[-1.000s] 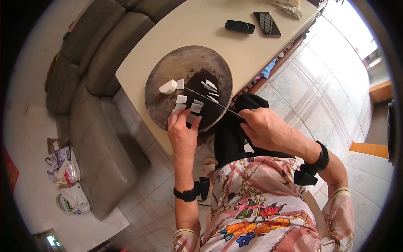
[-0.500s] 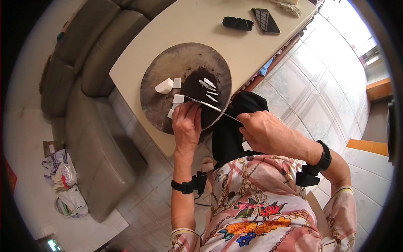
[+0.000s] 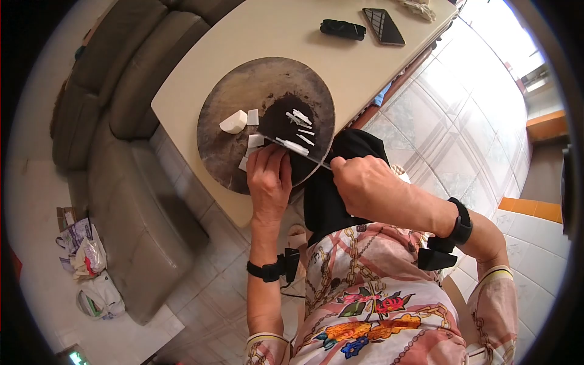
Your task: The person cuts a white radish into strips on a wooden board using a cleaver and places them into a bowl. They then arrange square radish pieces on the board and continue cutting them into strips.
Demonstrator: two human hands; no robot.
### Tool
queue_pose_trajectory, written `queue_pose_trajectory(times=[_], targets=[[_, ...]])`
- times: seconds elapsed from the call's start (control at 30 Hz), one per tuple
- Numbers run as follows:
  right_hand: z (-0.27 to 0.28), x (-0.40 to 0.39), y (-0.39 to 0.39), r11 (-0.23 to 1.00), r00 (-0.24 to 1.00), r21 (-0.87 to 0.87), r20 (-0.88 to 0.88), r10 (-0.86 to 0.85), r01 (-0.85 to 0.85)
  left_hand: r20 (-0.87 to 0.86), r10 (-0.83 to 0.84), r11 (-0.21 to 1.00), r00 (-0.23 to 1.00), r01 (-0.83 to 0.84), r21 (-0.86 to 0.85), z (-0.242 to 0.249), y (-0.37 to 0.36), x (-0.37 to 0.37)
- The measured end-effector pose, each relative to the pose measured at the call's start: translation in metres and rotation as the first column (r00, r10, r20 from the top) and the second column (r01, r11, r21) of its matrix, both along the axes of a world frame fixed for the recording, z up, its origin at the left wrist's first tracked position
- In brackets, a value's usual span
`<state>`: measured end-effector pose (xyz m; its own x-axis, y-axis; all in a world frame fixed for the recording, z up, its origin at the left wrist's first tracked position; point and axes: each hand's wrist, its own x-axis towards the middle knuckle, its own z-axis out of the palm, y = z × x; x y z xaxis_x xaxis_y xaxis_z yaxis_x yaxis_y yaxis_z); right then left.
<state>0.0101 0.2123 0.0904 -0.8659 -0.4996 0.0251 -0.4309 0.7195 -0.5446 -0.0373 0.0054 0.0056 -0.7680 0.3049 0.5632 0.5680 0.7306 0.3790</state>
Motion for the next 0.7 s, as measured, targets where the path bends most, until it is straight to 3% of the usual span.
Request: queue_pose_trajectory(times=[0.07,0.17,0.6,0.7], targets=[[-0.003,0.002,0.008,0.996,0.995,-0.042,0.066,-0.071,0.074,-0.033,-0.013,0.999,0.999,0.014,0.031,0.000,0.002,-0.001],[0.004,0.005,0.017,0.996,0.993,-0.081,0.109,-0.035,0.044,-0.022,-0.016,0.998,1.000,0.017,0.052,-0.003,0.001,0.000],[0.010,-0.008,0.014,0.997,0.992,-0.046,0.107,0.071,-0.066,-0.002,-0.010,1.000,1.000,0.010,0.024,0.003,0.002,0.001],[0.002,-0.009,0.010,0.996,0.998,-0.076,0.035,0.057,-0.054,0.000,-0.016,0.999,1.000,0.016,0.028,0.003,0.002,0.001]])
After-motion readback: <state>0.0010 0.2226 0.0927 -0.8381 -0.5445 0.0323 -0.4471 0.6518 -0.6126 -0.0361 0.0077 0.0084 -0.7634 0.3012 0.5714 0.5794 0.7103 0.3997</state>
